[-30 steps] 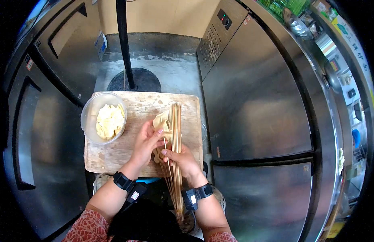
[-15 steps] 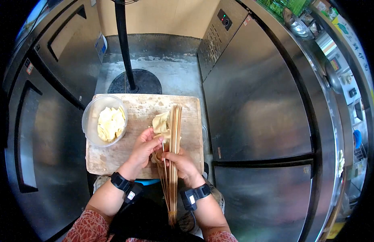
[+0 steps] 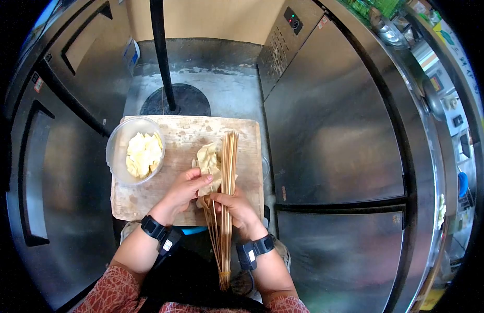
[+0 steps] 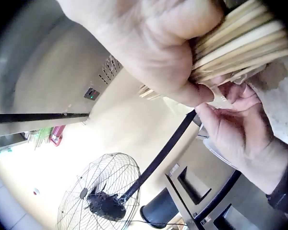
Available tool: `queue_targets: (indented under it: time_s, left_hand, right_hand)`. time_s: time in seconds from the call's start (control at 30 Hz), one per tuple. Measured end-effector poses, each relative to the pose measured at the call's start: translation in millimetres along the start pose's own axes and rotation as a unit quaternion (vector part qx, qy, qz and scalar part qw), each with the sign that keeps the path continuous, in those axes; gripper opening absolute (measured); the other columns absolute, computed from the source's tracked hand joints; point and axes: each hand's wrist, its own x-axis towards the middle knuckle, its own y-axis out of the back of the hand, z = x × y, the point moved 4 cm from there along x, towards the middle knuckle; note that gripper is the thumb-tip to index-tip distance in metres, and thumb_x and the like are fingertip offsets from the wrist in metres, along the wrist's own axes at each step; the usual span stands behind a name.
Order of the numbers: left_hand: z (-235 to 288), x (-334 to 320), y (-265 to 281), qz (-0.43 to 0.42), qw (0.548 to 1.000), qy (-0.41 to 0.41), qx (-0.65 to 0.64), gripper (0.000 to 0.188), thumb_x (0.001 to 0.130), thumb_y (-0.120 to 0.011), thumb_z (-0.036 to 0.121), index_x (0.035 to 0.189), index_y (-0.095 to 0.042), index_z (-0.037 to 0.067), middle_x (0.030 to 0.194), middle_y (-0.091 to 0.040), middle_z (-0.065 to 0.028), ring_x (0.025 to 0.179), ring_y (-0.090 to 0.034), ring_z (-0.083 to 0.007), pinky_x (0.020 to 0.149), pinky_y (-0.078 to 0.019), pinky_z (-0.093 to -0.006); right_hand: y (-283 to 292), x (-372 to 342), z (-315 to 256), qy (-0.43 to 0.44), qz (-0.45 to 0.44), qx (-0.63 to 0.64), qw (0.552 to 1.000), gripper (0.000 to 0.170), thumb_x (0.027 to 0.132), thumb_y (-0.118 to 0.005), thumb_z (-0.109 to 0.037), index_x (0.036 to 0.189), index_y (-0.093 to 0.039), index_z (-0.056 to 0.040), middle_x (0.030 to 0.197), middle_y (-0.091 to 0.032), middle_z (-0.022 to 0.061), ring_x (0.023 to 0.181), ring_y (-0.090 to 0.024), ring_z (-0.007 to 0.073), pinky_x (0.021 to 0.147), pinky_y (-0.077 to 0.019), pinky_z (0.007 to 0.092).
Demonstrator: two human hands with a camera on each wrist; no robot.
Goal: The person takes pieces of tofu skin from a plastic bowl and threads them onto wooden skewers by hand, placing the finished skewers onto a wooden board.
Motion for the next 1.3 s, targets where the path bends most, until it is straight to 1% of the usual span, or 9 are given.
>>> queue_targets:
  time_s: [0.13,0.33,0.43,0.67,0.93,1.0,1.07,1.2,1.3]
  left_hand:
    - [-3.9,2.8,3.6,0.018,0.999,0.009,0.047,0.020,0.089,-0.056,0.015,0.102,-0.058,0.000,0.091,-0.064,-0.0076,0.076,-0.063,-0.0141,0.067,-0.0528,-0.0268]
    - [-3.1,-8.2,-7.1,-0.028,0.996,0.064,0.050,0.015,0.090,-0.056,0.016,0.097,-0.059,0.002,0.081,-0.065,-0.0055,0.060,-0.055,-0.0081,0.050,-0.0411,-0.0204]
    - [-13.9,-6.4,-1.4,-0.094,0.991,0.071,0.065,0.013,0.089,-0.057,0.016,0.095,-0.059,0.004,0.079,-0.064,-0.0026,0.058,-0.052,-0.0052,0.050,-0.0379,-0.0180]
    - [-19.6,-2.8,-1.5,-0.126,0.987,0.044,0.091,0.013,0.089,-0.057,0.015,0.096,-0.058,0.005,0.074,-0.062,-0.0014,0.058,-0.052,-0.0046,0.048,-0.0365,-0.0175]
    - [-16.5,-3.6,1.0,-0.057,0.989,0.062,0.121,0.011,0.086,-0.057,0.012,0.092,-0.059,0.002,0.077,-0.063,-0.0051,0.059,-0.055,-0.0094,0.050,-0.0416,-0.0220]
    - [-16.7,-4.7,-0.3,-0.028,0.989,0.046,0.135,0.013,0.083,-0.058,0.010,0.092,-0.060,0.000,0.080,-0.063,-0.0081,0.068,-0.059,-0.0145,0.058,-0.0464,-0.0271]
    - [-41.4,12.2,12.1,-0.022,0.987,0.020,0.159,0.015,0.081,-0.058,0.009,0.092,-0.061,0.000,0.081,-0.063,-0.0095,0.073,-0.060,-0.0164,0.062,-0.0477,-0.0291]
    - [-20.3,10.2,10.7,0.045,0.899,-0.077,0.429,0.018,0.080,-0.056,0.016,0.090,-0.061,0.002,0.085,-0.064,-0.0182,0.080,-0.063,-0.0286,0.069,-0.0480,-0.0367]
    - [6.7,-9.9,2.7,0.096,0.846,-0.153,0.501,0.018,0.083,-0.058,0.022,0.084,-0.059,0.004,0.073,-0.063,-0.0151,0.071,-0.062,-0.0314,0.064,-0.0480,-0.0399]
  right_hand:
    - [3.6,-7.0,-5.9,0.042,0.001,0.004,0.999,0.012,0.081,-0.059,-0.001,0.092,-0.052,-0.0015,0.073,-0.056,0.0037,0.056,-0.052,0.0099,0.051,-0.0432,0.0211]
    - [0.8,-6.6,-2.4,0.029,0.019,0.008,0.999,0.013,0.082,-0.058,-0.001,0.094,-0.053,-0.0015,0.074,-0.056,0.0034,0.057,-0.052,0.0097,0.052,-0.0431,0.0213]
    - [-0.4,-6.5,-2.5,0.037,0.021,0.007,0.999,0.013,0.082,-0.059,-0.002,0.094,-0.053,-0.0013,0.075,-0.057,0.0037,0.057,-0.052,0.0092,0.052,-0.0436,0.0213]
    - [-4.0,-6.9,-3.3,0.049,0.048,0.019,0.997,0.007,0.083,-0.058,-0.005,0.089,-0.056,-0.0016,0.068,-0.056,0.0037,0.054,-0.053,0.0091,0.048,-0.0429,0.0205]
    - [-20.7,-20.0,-12.4,0.055,-0.085,0.085,0.991,0.016,0.082,-0.059,-0.015,0.085,-0.054,-0.0008,0.072,-0.053,0.0044,0.062,-0.052,0.0134,0.057,-0.0422,0.0257]
    - [-25.1,-16.4,-6.5,0.036,-0.173,0.141,0.974,0.020,0.081,-0.061,-0.020,0.083,-0.054,-0.0008,0.072,-0.051,0.0042,0.061,-0.049,0.0133,0.057,-0.0397,0.0261]
    - [-20.5,-8.7,1.5,-0.004,-0.165,0.153,0.974,0.023,0.080,-0.061,-0.023,0.080,-0.053,-0.0015,0.072,-0.048,0.0040,0.060,-0.045,0.0131,0.056,-0.0368,0.0262]
    - [-16.3,-2.1,-1.7,-0.046,-0.197,0.171,0.964,0.023,0.082,-0.060,-0.024,0.080,-0.054,-0.0021,0.070,-0.051,0.0051,0.059,-0.046,0.0144,0.056,-0.0389,0.0277]
    - [15.0,8.3,2.9,-0.087,-0.059,0.119,0.987,0.020,0.084,-0.059,-0.021,0.081,-0.056,-0.0007,0.074,-0.056,0.0084,0.064,-0.052,0.0174,0.060,-0.0439,0.0274]
